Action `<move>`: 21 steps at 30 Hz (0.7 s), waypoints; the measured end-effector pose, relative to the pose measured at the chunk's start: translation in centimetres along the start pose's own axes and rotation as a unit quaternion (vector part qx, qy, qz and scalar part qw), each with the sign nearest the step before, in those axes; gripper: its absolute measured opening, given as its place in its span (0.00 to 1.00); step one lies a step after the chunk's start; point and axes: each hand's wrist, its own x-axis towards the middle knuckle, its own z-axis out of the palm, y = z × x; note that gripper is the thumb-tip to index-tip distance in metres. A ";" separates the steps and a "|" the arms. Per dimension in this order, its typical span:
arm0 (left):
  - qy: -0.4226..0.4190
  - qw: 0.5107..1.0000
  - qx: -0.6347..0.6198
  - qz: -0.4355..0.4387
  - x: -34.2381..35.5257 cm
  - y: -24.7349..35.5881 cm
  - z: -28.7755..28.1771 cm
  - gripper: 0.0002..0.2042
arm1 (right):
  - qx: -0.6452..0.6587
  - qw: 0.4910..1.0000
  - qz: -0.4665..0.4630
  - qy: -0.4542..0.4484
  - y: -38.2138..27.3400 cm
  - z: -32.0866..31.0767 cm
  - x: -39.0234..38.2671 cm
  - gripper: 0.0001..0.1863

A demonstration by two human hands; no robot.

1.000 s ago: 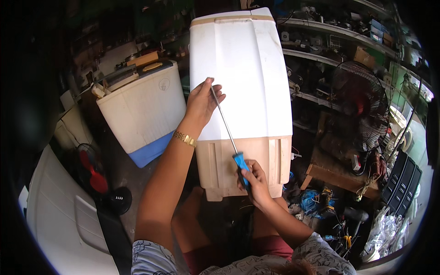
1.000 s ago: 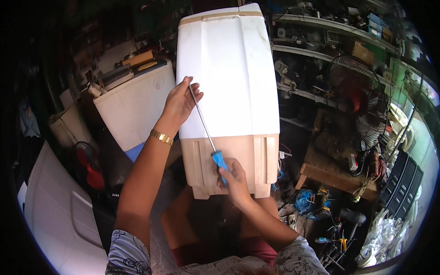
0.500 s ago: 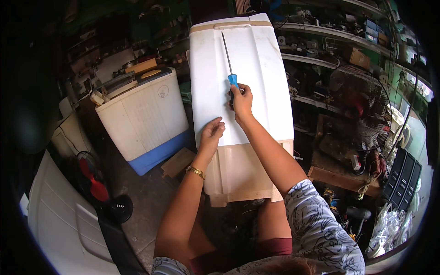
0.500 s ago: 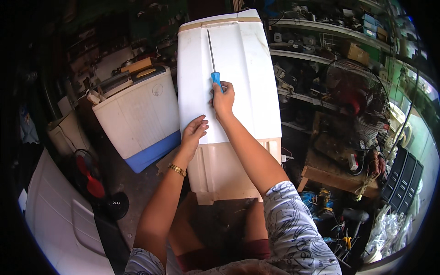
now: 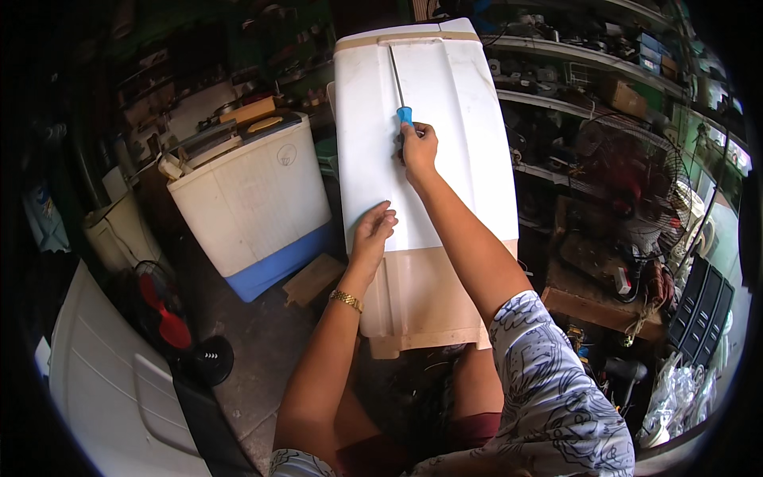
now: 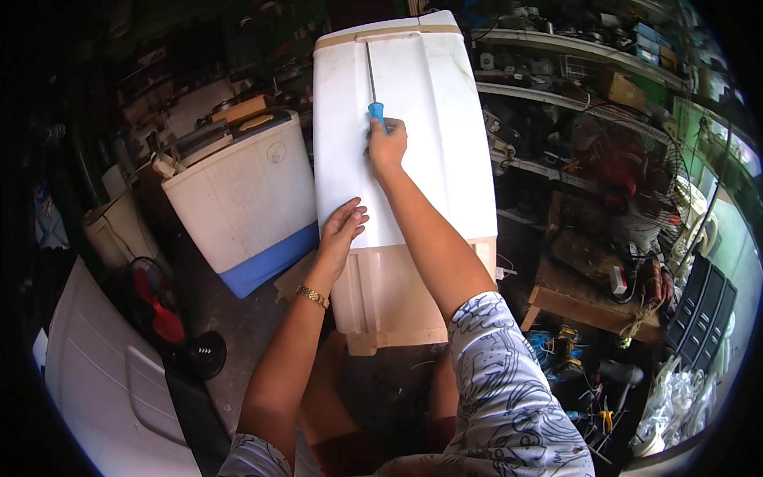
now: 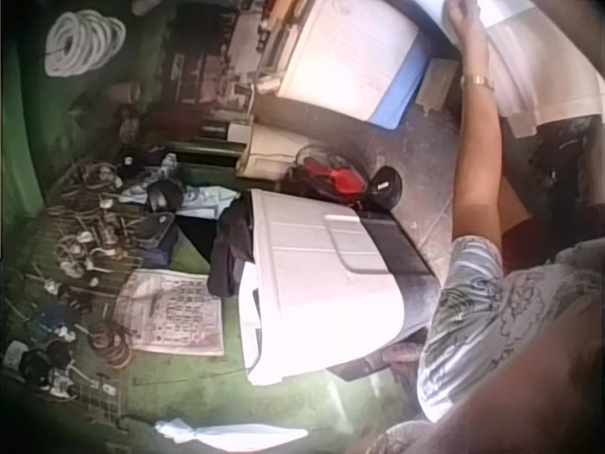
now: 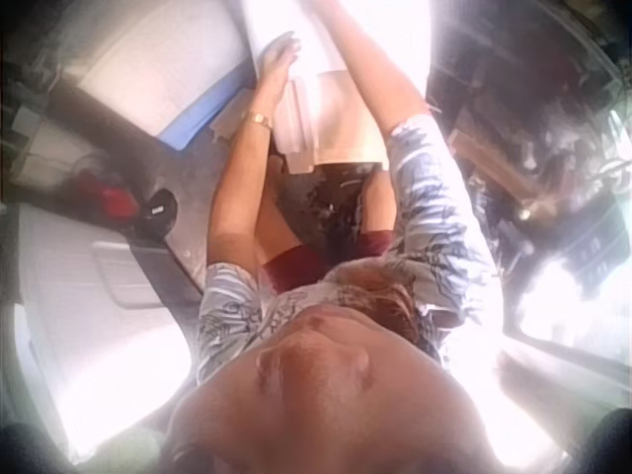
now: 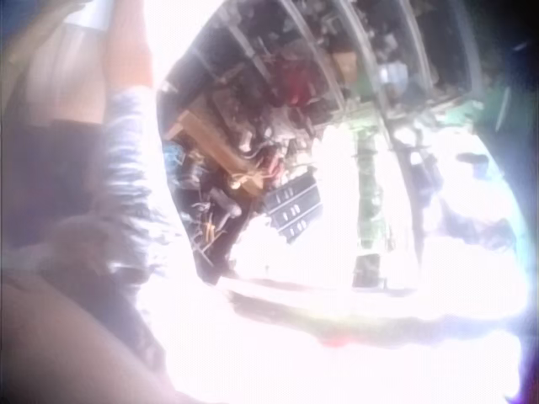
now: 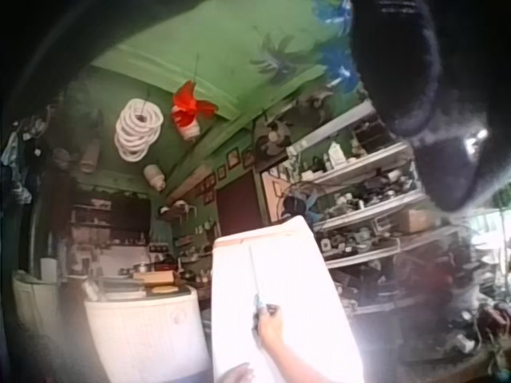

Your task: The person unscrews the outer plastic panels and lower base of a small portable washing machine using a screwdriver, then lifts and turns the unit to access the internal motor and wiring components.

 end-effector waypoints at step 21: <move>0.004 1.000 -0.006 -0.007 -0.1 0.2 0.2 0.23 | 0.018 1.000 -0.024 -0.009 1.2 0.2 0.5 0.15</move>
